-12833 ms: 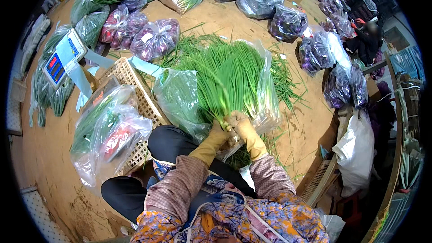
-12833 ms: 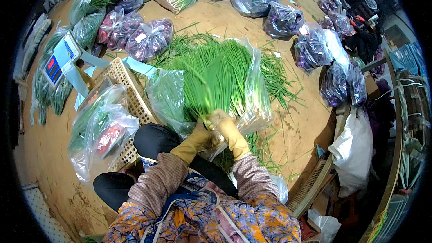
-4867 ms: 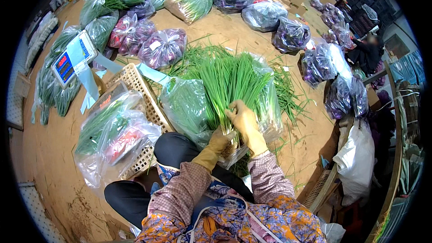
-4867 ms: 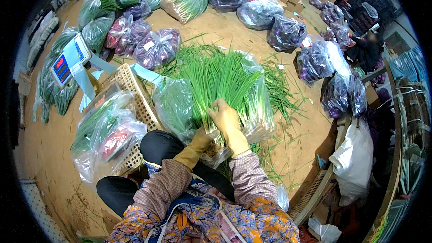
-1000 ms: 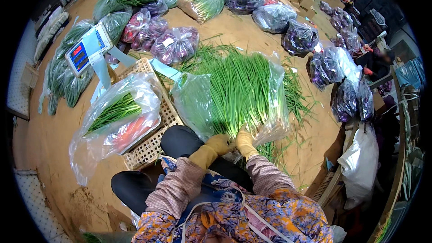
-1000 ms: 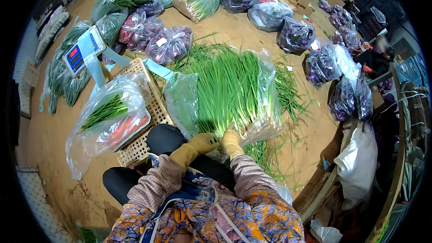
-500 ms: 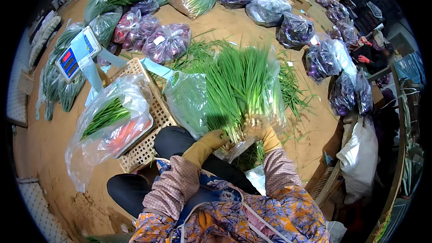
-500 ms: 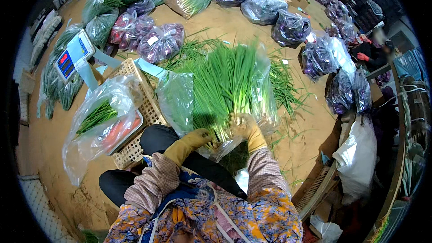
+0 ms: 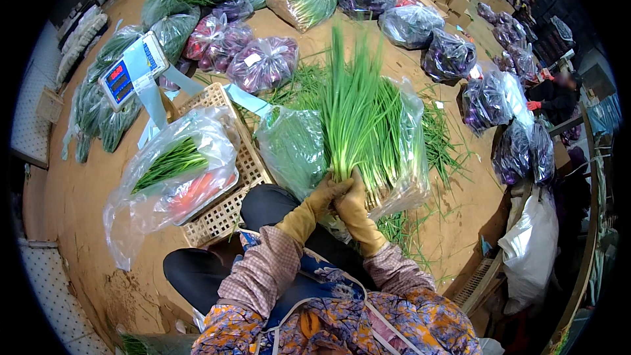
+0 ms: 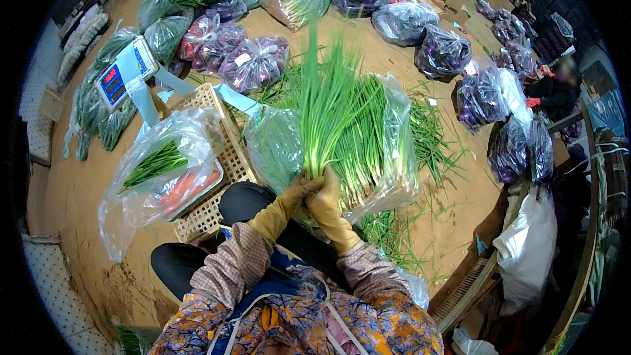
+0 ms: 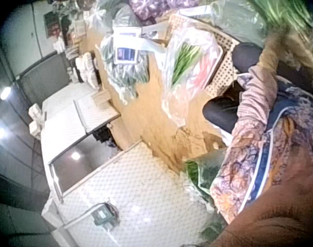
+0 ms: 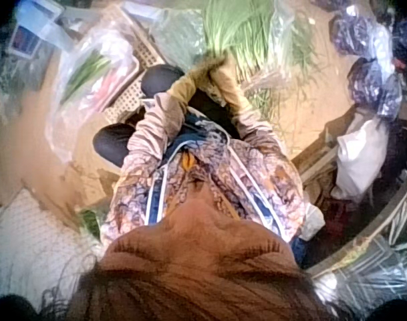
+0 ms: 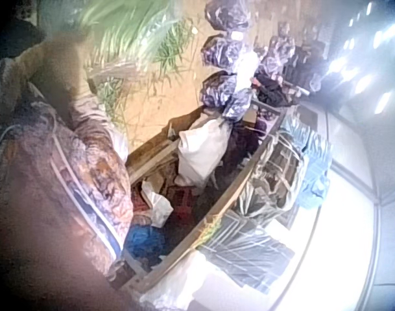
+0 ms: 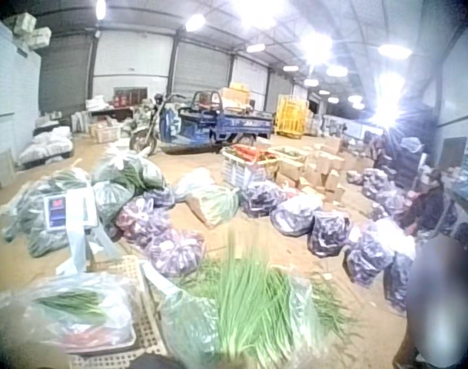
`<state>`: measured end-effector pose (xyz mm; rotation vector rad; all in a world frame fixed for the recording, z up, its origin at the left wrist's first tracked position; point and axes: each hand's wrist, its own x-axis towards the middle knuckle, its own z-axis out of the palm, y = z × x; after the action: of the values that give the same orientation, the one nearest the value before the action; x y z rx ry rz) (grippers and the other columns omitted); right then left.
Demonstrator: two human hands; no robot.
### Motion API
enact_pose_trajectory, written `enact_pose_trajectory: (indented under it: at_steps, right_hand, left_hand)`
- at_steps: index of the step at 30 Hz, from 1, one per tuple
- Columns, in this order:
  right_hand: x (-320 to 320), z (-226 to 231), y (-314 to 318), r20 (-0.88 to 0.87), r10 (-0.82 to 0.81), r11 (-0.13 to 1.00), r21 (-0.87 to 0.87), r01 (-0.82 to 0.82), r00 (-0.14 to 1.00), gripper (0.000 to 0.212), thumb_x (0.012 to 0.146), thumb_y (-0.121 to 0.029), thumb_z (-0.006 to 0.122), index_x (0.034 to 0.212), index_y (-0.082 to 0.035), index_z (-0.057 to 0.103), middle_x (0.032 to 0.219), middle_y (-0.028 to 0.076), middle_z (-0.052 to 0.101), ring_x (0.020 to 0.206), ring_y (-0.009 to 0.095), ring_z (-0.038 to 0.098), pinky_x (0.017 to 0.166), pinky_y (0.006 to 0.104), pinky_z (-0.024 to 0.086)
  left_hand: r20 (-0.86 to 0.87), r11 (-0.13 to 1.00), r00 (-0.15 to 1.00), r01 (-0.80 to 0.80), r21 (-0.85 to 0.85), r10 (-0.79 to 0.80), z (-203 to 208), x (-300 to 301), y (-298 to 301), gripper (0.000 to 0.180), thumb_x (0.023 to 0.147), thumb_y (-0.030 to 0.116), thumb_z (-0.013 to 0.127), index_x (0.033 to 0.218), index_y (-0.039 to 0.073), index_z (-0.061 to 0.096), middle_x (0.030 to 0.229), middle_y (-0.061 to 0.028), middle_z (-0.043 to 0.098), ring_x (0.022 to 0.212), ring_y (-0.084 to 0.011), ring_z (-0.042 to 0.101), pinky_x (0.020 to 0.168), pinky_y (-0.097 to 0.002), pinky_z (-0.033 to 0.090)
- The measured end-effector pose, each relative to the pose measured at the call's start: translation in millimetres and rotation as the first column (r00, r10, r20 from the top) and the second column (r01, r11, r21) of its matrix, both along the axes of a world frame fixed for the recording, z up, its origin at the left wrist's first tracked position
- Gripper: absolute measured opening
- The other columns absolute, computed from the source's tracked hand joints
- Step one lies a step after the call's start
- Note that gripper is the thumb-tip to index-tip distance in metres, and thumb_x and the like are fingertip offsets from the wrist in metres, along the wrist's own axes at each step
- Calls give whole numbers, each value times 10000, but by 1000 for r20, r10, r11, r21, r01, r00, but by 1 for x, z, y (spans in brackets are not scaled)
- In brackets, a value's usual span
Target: The person gathers bunches of green onions, places them into plastic bags, and sets the bags on a digital scale to verify the weight.
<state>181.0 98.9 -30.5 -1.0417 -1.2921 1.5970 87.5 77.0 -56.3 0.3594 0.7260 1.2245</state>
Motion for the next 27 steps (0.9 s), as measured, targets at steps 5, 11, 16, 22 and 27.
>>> enact_pose_trajectory:
  at_steps: [5,11,16,22,27]
  right_hand:
    - [2,-5,7,334,226,965,48,-256,915,510,674,-32,580,1152,13,406,1078,191,489,979,306,491,831,328,416]
    - [20,-26,13,385,315,944,-32,-329,868,651,645,-41,609,1239,5,346,1161,212,455,1048,316,467,889,326,391]
    - [27,-13,16,266,400,900,67,-431,877,588,754,-41,543,1290,-2,303,1194,179,455,1087,238,460,901,296,385]
    - [39,-37,-5,615,175,815,348,-464,769,536,755,-51,588,1252,-28,390,1198,156,463,1116,242,446,915,303,382]
    - [44,-41,16,329,441,857,121,-501,835,453,881,-271,495,1236,-13,382,1019,112,555,845,193,535,710,316,459]
  left_hand:
    - [-94,999,996,-10,-44,6,-4,-14,-5,384,762,142,664,1093,40,496,945,-73,587,821,-179,581,702,-310,493]
    - [-70,997,997,-48,-59,44,-6,-9,-6,261,761,169,667,954,35,552,857,-65,594,735,-166,579,620,-292,484]
    - [-149,997,989,-15,-76,4,7,-14,-8,255,769,200,661,916,21,554,803,-49,588,672,-136,557,580,-263,460]
    - [-202,997,978,-61,-46,51,-3,-9,-8,265,733,175,694,884,22,540,690,-50,552,600,-142,543,526,-259,445]
    - [-240,998,969,-53,31,59,-15,-9,-6,340,682,108,732,927,35,507,716,-51,543,618,-136,546,470,-244,434]
